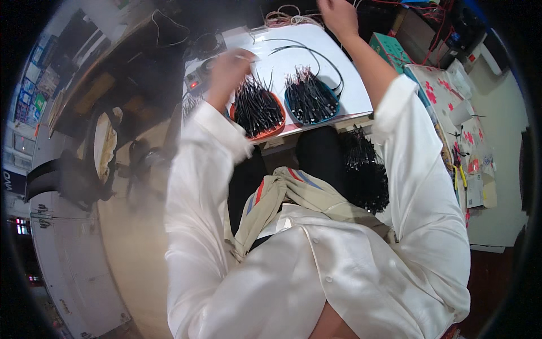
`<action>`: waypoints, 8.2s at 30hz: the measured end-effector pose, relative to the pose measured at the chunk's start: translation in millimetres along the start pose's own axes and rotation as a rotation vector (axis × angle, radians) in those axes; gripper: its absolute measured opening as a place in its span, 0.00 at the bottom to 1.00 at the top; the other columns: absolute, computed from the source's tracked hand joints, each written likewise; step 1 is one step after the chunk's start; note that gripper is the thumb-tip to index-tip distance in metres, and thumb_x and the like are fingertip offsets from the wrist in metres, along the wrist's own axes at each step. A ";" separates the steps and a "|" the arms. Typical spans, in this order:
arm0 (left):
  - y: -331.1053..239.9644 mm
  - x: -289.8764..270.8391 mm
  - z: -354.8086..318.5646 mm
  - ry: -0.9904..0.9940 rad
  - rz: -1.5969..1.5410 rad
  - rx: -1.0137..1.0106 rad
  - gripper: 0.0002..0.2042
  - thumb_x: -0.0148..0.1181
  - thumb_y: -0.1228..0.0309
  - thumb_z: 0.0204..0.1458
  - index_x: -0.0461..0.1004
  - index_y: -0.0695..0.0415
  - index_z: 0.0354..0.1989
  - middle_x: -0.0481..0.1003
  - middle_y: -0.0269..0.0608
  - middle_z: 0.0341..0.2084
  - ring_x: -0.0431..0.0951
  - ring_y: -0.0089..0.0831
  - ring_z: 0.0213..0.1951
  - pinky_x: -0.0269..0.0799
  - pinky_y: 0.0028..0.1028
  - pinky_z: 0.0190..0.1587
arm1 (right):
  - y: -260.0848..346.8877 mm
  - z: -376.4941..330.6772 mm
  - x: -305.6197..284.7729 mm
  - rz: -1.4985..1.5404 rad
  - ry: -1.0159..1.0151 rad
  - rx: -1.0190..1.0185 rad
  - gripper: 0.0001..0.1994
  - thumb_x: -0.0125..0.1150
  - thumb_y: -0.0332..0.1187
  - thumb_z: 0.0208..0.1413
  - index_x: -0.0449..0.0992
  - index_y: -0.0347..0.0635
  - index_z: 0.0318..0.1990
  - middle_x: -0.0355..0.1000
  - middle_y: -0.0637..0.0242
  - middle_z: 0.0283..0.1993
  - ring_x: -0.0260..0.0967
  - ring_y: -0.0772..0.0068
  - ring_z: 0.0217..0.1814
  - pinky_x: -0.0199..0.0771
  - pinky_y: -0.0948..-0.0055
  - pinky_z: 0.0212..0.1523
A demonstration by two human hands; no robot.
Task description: The person sits on the floor and repeatedly picks up black wires, strips the ends, and twists them together by hand. Finished wires are placed into bowls on a low table. The person occasionally uses a handheld tool to assist with stripping or cutting.
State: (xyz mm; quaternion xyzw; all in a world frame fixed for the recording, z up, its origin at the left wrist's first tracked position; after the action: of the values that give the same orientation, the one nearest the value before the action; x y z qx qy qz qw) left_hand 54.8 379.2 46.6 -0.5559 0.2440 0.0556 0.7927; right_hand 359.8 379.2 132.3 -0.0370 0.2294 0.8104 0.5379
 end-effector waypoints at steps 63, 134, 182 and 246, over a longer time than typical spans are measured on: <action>69.0 20.6 -182.0 -0.258 -1.058 -0.475 0.05 0.47 0.70 0.67 0.67 0.57 0.42 0.68 0.35 0.22 0.58 0.17 0.16 0.52 0.18 0.18 | 110.8 -228.4 107.6 0.056 0.908 0.404 0.10 0.66 0.38 0.53 0.80 0.40 0.33 0.78 0.56 0.32 0.77 0.53 0.34 0.76 0.59 0.37; -28.3 103.1 -209.1 0.522 -1.417 -0.592 0.04 0.61 0.77 0.58 0.71 0.58 0.36 0.80 0.51 0.31 0.67 0.19 0.20 0.62 0.18 0.23 | 172.8 -247.2 -49.8 1.396 0.850 0.939 0.05 0.67 0.26 0.55 0.77 0.35 0.36 0.75 0.69 0.36 0.72 0.80 0.38 0.74 0.80 0.42; -39.6 80.3 -197.6 0.264 -0.989 -0.309 0.08 0.55 0.77 0.62 0.77 0.69 0.44 0.78 0.42 0.28 0.67 0.16 0.23 0.62 0.16 0.26 | 167.1 -265.8 -53.7 1.521 0.607 1.222 0.05 0.59 0.30 0.63 0.72 0.38 0.39 0.71 0.70 0.35 0.69 0.82 0.33 0.73 0.81 0.36; -58.5 65.1 -190.0 -0.006 -0.665 -0.054 0.10 0.56 0.72 0.63 0.77 0.67 0.46 0.78 0.39 0.30 0.69 0.16 0.24 0.65 0.16 0.28 | 161.5 -215.9 -83.9 1.120 0.658 0.774 0.05 0.64 0.25 0.59 0.75 0.34 0.39 0.76 0.68 0.38 0.73 0.81 0.40 0.74 0.80 0.43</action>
State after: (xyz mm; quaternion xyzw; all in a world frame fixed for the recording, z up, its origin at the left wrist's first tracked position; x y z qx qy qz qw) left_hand 71.0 172.7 17.4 -0.6258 0.0451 -0.1980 0.7531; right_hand 211.0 167.6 19.1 0.0366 0.6310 0.7712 -0.0759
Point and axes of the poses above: each hand's wrist, its own z-axis towards the middle knuckle, its own x-axis out of the palm, y = z × x, the point moved 10 cm from there along z, towards the middle knuckle
